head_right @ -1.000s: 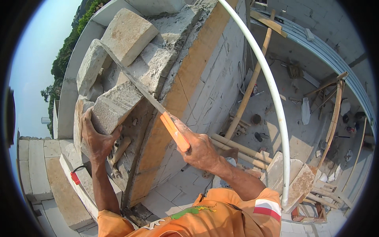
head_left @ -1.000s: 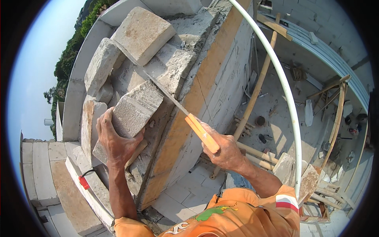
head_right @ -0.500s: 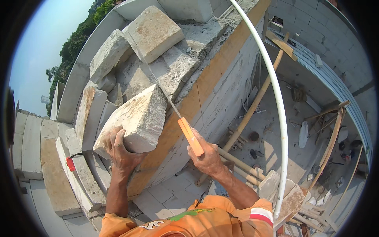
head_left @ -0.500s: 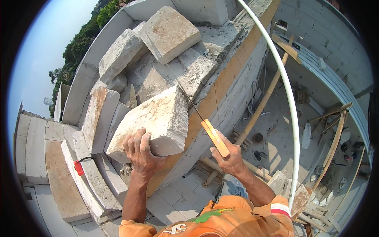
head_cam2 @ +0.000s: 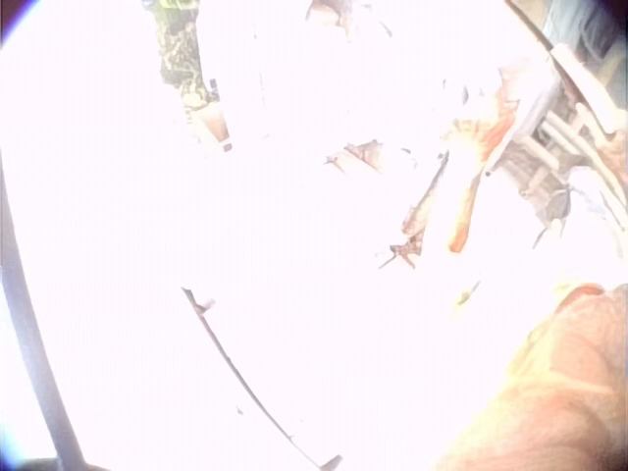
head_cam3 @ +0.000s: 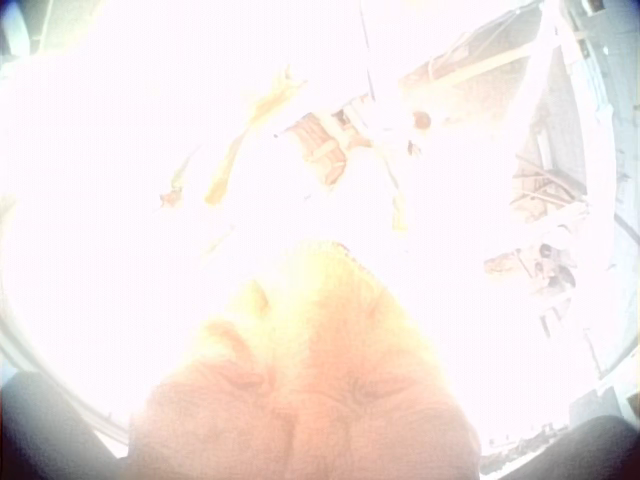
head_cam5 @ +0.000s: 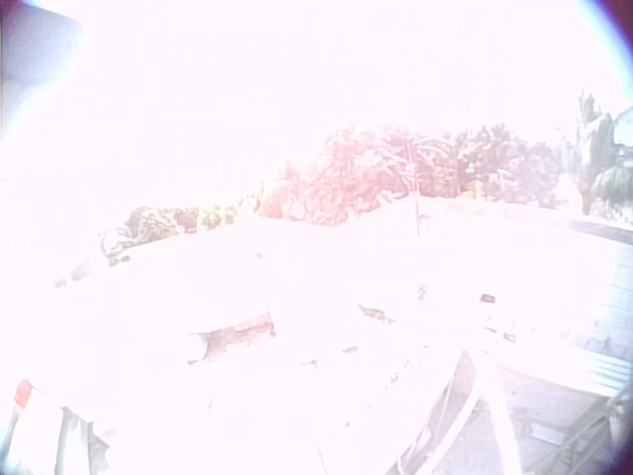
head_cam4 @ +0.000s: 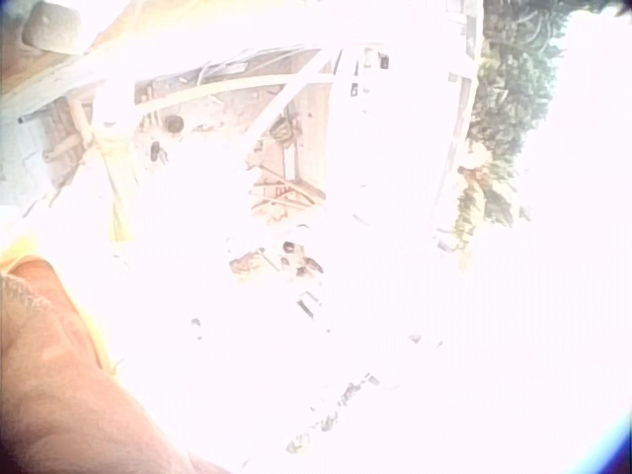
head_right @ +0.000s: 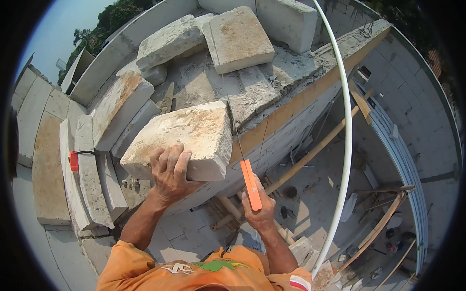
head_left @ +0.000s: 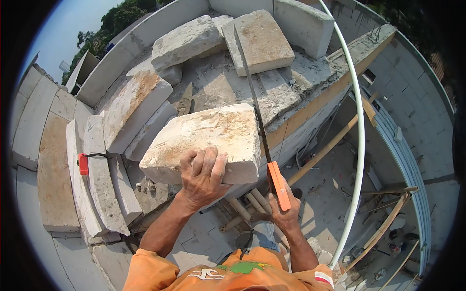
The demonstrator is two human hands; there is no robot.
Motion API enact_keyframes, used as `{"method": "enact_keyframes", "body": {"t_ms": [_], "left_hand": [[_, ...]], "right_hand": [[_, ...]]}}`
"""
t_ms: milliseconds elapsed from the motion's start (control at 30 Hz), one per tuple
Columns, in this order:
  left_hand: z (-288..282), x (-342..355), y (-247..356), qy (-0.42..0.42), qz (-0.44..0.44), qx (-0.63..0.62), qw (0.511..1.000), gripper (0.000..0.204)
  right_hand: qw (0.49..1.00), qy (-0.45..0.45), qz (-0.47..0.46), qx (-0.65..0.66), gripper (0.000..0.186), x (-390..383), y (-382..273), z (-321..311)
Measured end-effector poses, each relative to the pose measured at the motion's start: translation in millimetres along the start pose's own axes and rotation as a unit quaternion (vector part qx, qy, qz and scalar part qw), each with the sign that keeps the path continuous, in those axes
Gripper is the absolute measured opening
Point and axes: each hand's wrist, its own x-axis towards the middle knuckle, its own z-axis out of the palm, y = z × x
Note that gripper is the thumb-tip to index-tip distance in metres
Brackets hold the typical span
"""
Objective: The person trims a stone block with a saw, applies mortar to the edge of a wall using a trowel, and positions stone blocks onto the mortar bed, pressing them into place.
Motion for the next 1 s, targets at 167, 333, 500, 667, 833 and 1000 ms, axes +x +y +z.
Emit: {"method": "enact_keyframes", "body": {"t_ms": [167, 333, 500, 667, 833, 1000], "left_hand": [[1.5, -7.9, 3.9, 0.021, -0.013, 0.006, 1.000, 0.069], [-1.3, 3.4, 2.4, 0.038, -0.048, -0.022, 0.998, 0.062], [0.1, -14.9, 3.9, 0.045, -0.020, 0.040, 0.998, 0.070], [-4.2, -13.3, -4.9, 0.057, -0.039, -0.009, 0.998, 0.071], [-30.1, -8.1, -33.5, 0.129, -0.121, -0.071, 0.982, 0.073], [-48.4, 8.1, -54.8, 0.171, -0.133, -0.069, 0.974, 0.088]], "right_hand": [[1.000, -0.017, -0.015, -0.017, 0.055, -4.3, -6.5, 4.0], [0.998, -0.031, -0.039, -0.037, 0.057, -28.1, -13.3, -0.8], [0.994, 0.003, -0.075, -0.079, 0.057, 8.5, 7.3, 5.0], [0.996, 0.011, -0.056, -0.062, 0.051, 19.8, -2.9, -9.5], [0.948, 0.062, -0.238, -0.204, 0.044, 100.3, -25.4, -13.2], [0.893, 0.071, -0.299, -0.327, 0.046, 224.8, -5.2, -33.4]]}}
